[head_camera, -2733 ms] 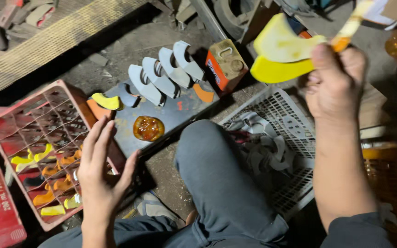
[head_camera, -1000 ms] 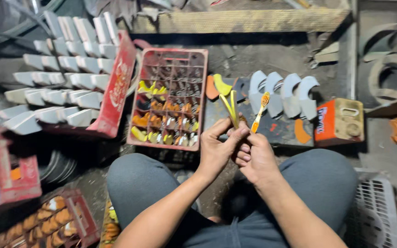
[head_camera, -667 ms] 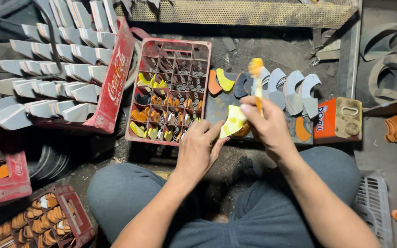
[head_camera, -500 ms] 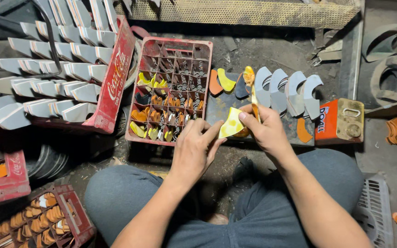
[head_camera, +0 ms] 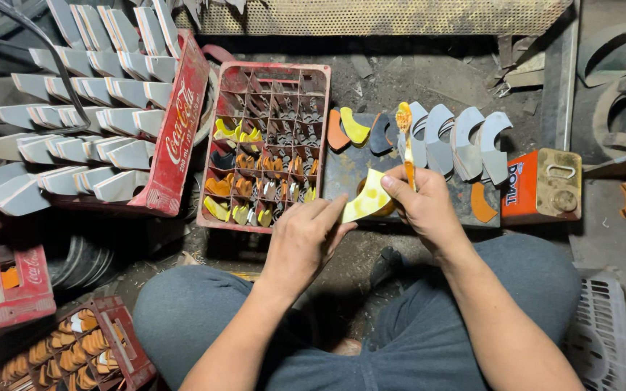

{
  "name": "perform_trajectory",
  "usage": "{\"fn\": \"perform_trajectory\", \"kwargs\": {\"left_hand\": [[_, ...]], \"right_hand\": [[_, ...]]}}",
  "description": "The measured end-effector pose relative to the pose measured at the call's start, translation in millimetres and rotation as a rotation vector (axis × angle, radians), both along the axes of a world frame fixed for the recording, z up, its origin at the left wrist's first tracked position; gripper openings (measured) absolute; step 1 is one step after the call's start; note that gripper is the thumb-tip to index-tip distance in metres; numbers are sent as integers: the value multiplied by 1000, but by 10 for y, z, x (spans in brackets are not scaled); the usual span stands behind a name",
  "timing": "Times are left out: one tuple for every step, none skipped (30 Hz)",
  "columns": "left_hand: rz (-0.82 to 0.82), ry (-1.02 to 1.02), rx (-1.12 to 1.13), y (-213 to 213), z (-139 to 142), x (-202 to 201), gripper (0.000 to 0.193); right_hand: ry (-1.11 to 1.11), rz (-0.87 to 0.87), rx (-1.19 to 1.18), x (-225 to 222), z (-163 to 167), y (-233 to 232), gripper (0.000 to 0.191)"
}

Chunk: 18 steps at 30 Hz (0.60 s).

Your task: The person sits on the floor and applies a brown adhesive to curved plastic shoe parts using a small brush. They handle yellow and gray parts one at a time, dipping the brush into a container and coating the surfaces before placing them into a crate or on the floor.

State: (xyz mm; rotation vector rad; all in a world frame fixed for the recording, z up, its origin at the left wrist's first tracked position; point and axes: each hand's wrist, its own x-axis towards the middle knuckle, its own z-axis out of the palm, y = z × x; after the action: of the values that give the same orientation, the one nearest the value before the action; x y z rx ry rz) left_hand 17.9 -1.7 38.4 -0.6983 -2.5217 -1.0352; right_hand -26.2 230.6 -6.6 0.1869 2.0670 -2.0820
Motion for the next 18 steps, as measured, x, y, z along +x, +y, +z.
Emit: {"fn": "perform_trajectory", "kwargs": {"left_hand": [[-9,-5,-11,6,-4,2,38],[-18,-9,-22,11,-7,2,36],[-8,-23,-23,14,-9,1,32],[5,-38,-23,17,-9,0,28],[22,-51,-23,8,-5,-3,24],[56,-33,-11,-8,0,-4,23],[92,-13,0,-32,7,-16,23],[129,8,11,-58,14,-31,22],[153,1,11,-87,21,-45,22],[178,-6,11,-117,28,-63,22],[205,-15,11,-147,33,-71,22],[214,-2,17,-172,35,-72,22],[217,7,23,-185,35,-67,22],[213,16,29,-195,33,-59,22],[210,21,33,-202,32,-48,22],[205,27,39,-205,29,-35,23],[201,36,46,-205,27,-31,23],[201,43,49,-202,25,-29,24]], "right_hand": [[45,30,13,-7,8,-18,18],[91,61,26,-18,25,-46,19],[135,95,39,-19,59,-71,20],[183,71,121,-6,106,-94,20],[233,49,202,17,164,-117,21],[282,29,281,47,229,-139,24],[401,44,373,98,304,-137,26],[521,59,462,176,388,-105,28],[643,77,549,241,455,-94,30],[666,103,651,297,504,-98,28],[689,130,752,350,538,-107,25],[709,155,853,386,551,-137,22],[718,165,864,411,546,-181,22],[724,169,877,430,531,-235,21],[729,168,894,459,518,-274,21],[745,162,870,478,504,-310,21],[763,157,847,490,492,-344,20],[785,154,825,492,489,-359,20]]}}
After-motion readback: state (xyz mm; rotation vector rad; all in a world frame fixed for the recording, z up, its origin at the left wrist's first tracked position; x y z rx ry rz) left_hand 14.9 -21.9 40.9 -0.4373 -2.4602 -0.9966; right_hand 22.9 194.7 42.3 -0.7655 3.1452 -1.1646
